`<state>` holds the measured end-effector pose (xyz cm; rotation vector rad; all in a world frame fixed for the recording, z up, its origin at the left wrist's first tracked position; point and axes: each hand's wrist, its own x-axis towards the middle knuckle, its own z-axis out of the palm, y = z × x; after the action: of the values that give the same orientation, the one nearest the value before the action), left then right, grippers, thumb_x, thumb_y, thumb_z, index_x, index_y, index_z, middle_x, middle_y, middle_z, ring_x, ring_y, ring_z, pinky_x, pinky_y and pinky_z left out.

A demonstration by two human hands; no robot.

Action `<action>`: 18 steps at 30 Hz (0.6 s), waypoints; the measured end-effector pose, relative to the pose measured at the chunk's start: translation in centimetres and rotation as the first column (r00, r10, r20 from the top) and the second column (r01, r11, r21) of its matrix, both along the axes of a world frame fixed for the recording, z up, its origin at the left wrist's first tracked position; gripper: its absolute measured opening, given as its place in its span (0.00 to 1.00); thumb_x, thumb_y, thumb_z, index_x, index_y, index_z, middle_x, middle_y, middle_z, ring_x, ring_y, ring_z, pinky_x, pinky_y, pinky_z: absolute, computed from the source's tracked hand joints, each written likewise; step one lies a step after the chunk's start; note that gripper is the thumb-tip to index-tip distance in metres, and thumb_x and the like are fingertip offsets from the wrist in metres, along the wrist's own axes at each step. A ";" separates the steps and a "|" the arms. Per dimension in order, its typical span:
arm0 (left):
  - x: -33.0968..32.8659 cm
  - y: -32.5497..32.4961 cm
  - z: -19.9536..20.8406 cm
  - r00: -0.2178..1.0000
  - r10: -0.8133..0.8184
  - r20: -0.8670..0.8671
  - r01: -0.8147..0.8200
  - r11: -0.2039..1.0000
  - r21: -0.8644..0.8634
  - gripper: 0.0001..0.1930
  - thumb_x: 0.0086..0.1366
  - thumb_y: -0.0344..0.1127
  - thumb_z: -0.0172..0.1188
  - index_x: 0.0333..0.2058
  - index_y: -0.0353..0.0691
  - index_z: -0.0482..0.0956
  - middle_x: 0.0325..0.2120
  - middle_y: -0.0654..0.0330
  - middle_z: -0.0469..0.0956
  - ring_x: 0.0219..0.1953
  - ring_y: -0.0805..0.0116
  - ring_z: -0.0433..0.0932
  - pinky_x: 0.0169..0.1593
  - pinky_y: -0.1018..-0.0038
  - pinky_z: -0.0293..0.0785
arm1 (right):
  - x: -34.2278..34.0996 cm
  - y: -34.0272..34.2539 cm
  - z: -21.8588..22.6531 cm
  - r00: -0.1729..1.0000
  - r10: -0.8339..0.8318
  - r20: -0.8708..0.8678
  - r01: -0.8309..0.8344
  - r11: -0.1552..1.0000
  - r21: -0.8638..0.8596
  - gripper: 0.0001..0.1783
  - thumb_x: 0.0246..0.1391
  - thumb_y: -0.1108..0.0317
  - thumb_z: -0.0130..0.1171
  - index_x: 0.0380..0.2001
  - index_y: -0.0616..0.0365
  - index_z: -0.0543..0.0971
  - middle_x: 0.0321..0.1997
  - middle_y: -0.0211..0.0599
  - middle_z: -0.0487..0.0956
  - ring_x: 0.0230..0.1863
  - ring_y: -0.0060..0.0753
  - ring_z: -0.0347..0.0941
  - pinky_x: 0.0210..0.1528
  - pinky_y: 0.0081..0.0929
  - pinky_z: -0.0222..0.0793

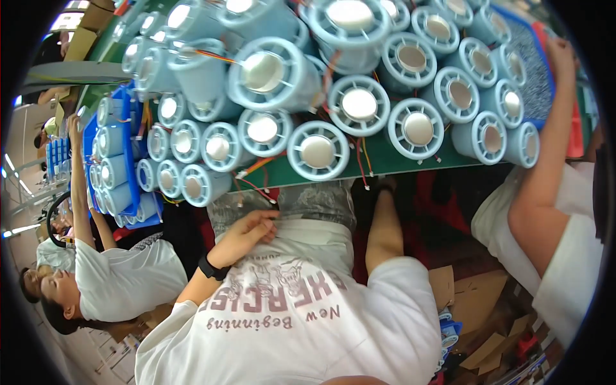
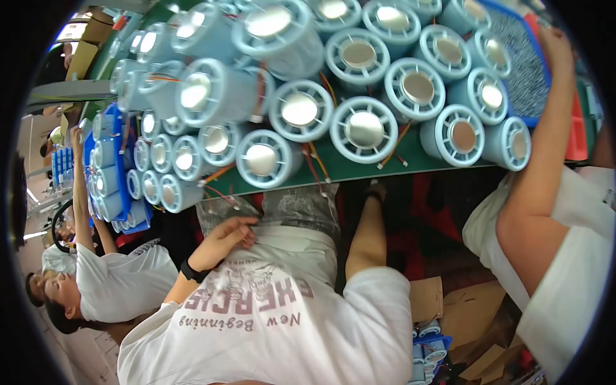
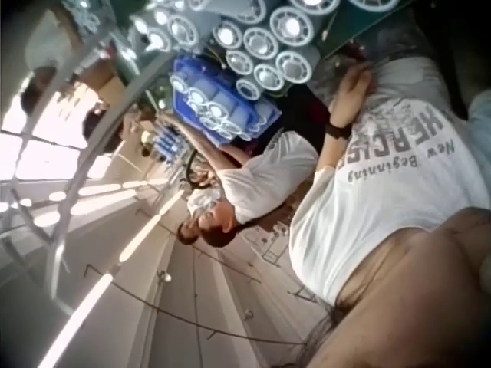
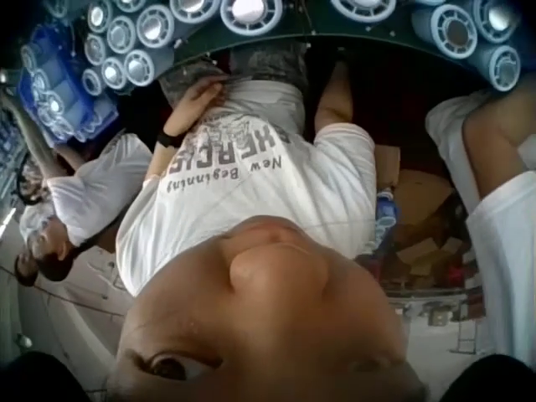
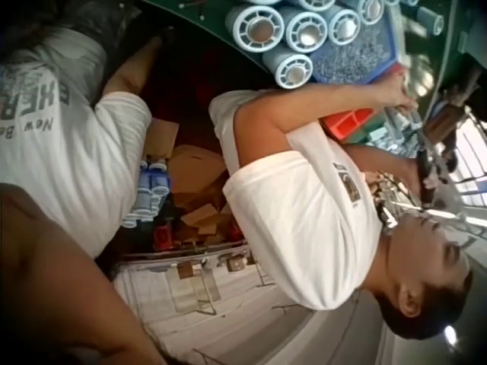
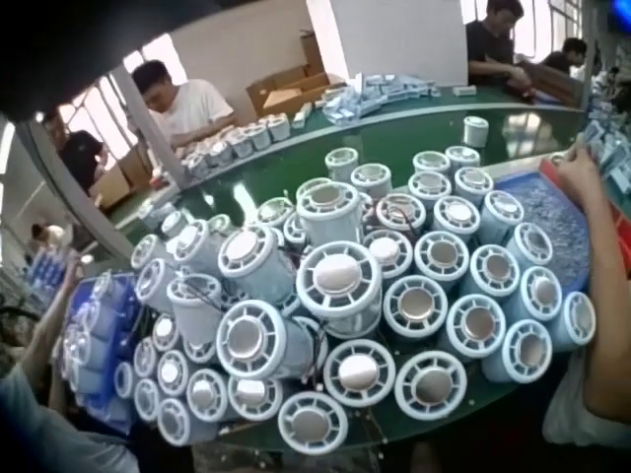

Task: The person picks up a motor, wipes the sides and top with a cloth, and places it into a blue tray, repeating this process several times.

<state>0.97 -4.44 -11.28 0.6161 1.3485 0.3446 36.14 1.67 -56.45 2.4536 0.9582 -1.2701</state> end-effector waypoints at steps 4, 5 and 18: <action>-1.1 0.0 1.4 0.992 -0.115 0.044 0.110 0.988 0.106 0.21 0.72 0.41 0.50 0.58 0.34 0.68 0.38 0.61 0.76 0.42 0.75 0.74 0.49 0.76 0.71 | -2.1 1.7 8.2 0.990 0.138 0.025 -0.140 0.982 0.128 0.19 0.42 0.61 0.67 0.39 0.54 0.83 0.47 0.48 0.79 0.50 0.50 0.76 0.50 0.40 0.74; -1.5 0.1 1.8 0.985 -0.158 0.068 0.148 0.980 0.135 0.21 0.71 0.41 0.51 0.58 0.35 0.68 0.38 0.61 0.76 0.42 0.75 0.74 0.50 0.76 0.71 | -2.0 2.2 11.1 0.935 0.354 0.009 -0.351 0.924 0.150 0.17 0.42 0.63 0.66 0.38 0.55 0.83 0.45 0.47 0.80 0.46 0.51 0.77 0.47 0.40 0.75; -6.2 0.4 5.1 0.895 -0.360 0.262 0.216 0.866 0.451 0.20 0.72 0.37 0.50 0.59 0.35 0.66 0.41 0.61 0.75 0.44 0.75 0.73 0.52 0.75 0.70 | -9.8 -3.8 62.3 0.526 0.741 -0.418 -0.295 0.620 0.727 0.15 0.59 0.71 0.53 0.48 0.61 0.79 0.32 0.39 0.81 0.29 0.25 0.75 0.35 0.22 0.71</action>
<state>-5.26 -4.08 -6.16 1.0526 0.8317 0.4676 26.35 -2.16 5.81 1.5756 2.4323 -1.8442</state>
